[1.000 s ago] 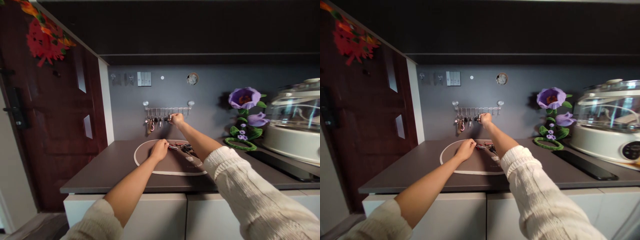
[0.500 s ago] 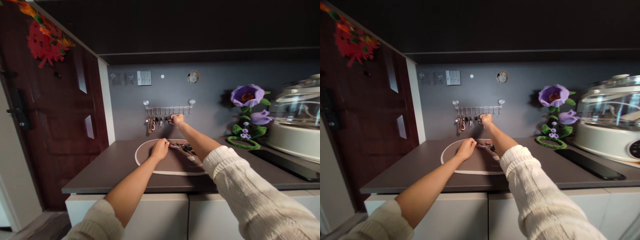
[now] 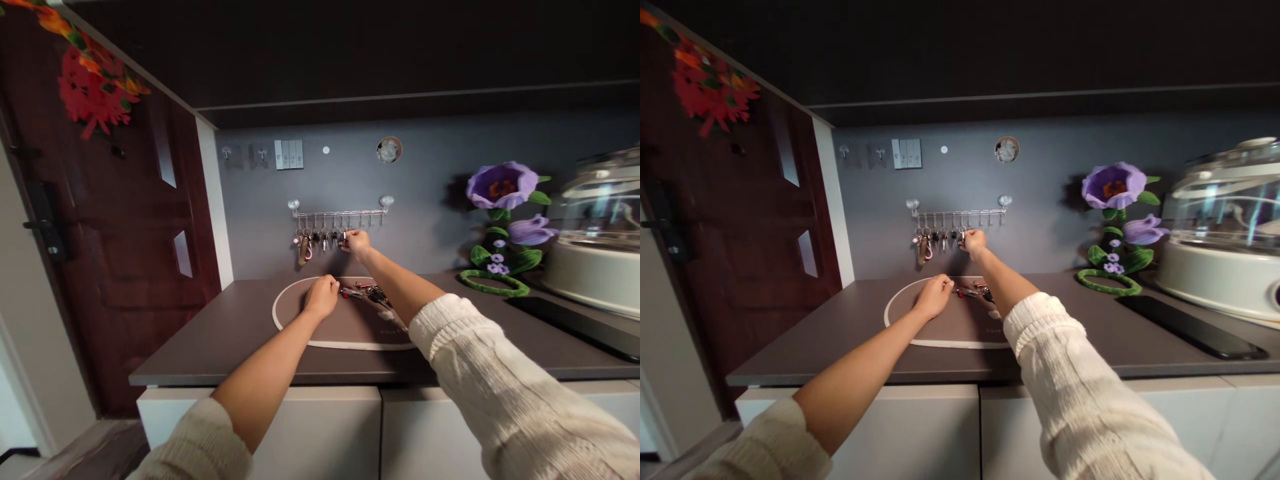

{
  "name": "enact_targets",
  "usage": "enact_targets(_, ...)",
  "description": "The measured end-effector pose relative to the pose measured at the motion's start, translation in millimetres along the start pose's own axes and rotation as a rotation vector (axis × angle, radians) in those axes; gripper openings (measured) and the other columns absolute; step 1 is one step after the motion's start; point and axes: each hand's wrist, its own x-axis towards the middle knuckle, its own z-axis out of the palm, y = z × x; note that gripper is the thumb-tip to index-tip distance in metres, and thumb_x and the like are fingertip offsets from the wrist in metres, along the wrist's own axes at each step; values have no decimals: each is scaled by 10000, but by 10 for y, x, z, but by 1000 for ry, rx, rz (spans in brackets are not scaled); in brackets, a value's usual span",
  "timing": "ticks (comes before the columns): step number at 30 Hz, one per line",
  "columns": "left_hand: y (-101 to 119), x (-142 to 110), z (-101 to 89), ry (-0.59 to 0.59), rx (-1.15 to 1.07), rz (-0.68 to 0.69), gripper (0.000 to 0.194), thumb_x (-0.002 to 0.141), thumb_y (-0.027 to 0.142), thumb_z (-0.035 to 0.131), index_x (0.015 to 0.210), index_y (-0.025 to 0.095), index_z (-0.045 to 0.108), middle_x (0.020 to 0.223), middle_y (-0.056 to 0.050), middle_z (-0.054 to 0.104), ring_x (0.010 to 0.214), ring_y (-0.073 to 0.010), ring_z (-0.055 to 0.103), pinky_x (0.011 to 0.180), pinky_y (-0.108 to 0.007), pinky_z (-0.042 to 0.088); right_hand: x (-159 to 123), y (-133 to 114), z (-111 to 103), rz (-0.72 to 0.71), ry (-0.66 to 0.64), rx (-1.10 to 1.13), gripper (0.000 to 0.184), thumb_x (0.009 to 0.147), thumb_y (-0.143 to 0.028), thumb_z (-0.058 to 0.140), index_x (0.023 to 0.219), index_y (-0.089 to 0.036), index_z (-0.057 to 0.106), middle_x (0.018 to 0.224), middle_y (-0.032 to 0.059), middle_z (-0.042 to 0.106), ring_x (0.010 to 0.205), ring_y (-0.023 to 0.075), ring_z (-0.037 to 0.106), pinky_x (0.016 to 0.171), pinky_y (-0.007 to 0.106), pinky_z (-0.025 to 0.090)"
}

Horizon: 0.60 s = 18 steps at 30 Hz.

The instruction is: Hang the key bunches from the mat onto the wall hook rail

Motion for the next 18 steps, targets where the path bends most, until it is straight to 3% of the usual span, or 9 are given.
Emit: enact_targets(18, -62, 19, 34, 10, -17, 32, 209, 823, 256, 401, 761, 162, 577, 830, -71, 643, 793, -156, 573, 744, -272, 413, -177, 18, -249, 46, -133, -65, 119, 769, -61, 449, 690, -147, 470, 551, -26, 491, 479, 42, 482, 566, 184, 468)
